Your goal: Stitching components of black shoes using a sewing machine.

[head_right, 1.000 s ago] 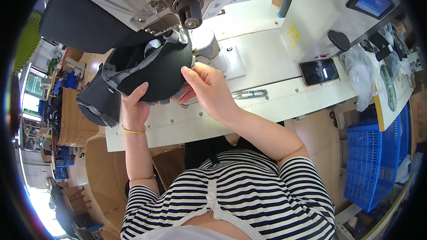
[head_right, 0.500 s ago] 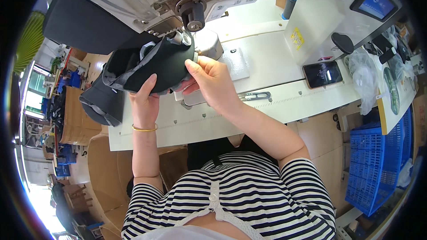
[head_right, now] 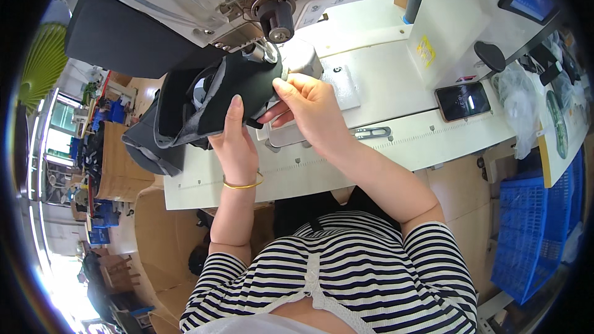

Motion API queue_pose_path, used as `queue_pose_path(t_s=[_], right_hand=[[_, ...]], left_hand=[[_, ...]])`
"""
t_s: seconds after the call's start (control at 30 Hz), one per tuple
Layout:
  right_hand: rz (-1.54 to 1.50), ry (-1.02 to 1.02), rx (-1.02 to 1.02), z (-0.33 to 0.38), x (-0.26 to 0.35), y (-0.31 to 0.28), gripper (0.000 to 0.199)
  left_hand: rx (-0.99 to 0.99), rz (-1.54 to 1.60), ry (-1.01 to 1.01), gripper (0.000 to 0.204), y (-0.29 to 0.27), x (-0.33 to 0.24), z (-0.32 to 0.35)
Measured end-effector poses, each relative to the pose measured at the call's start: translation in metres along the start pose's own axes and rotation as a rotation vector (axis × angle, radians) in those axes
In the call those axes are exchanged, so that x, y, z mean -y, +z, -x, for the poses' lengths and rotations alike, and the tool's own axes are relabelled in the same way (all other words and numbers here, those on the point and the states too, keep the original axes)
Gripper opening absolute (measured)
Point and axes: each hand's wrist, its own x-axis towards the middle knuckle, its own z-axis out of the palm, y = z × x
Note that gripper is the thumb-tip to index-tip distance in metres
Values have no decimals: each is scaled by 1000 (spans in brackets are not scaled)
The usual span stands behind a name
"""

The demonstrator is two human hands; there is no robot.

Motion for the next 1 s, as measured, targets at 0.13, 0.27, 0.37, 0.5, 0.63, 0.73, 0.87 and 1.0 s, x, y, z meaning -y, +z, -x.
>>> queue_pose_path(t_s=[0.13, 0.27, 0.37, 0.5, 0.63, 0.73, 0.87, 1.0], right_hand=[[-42, -21, -35, 0, -2, -1, 20], [-52, -19, -28, -1, -2, -2, 19], [-53, -46, -28, -2, -5, -3, 20], [-70, -42, -71, -2, -9, -4, 20], [-12, -75, -29, 2, -6, -9, 24], [-1, -31, -25, 9, -3, -13, 28], [-11, 5, 98, 14, -12, 5, 32], [36, 27, 121, 18, -15, 21, 27]], left_hand=[[-10, -95, 83, 22, 19, -2, 7], [-36, -162, 213, 22, 35, -2, 15], [-5, -73, 114, 25, 35, 7, 18], [-39, 56, -55, 29, 44, 9, 26], [286, -341, -103, 33, 44, -46, 46], [1339, -238, -166, 25, -26, -110, 18], [89, -146, 190, 39, -109, -79, -52], [197, 87, -410, 34, -126, -7, -115]])
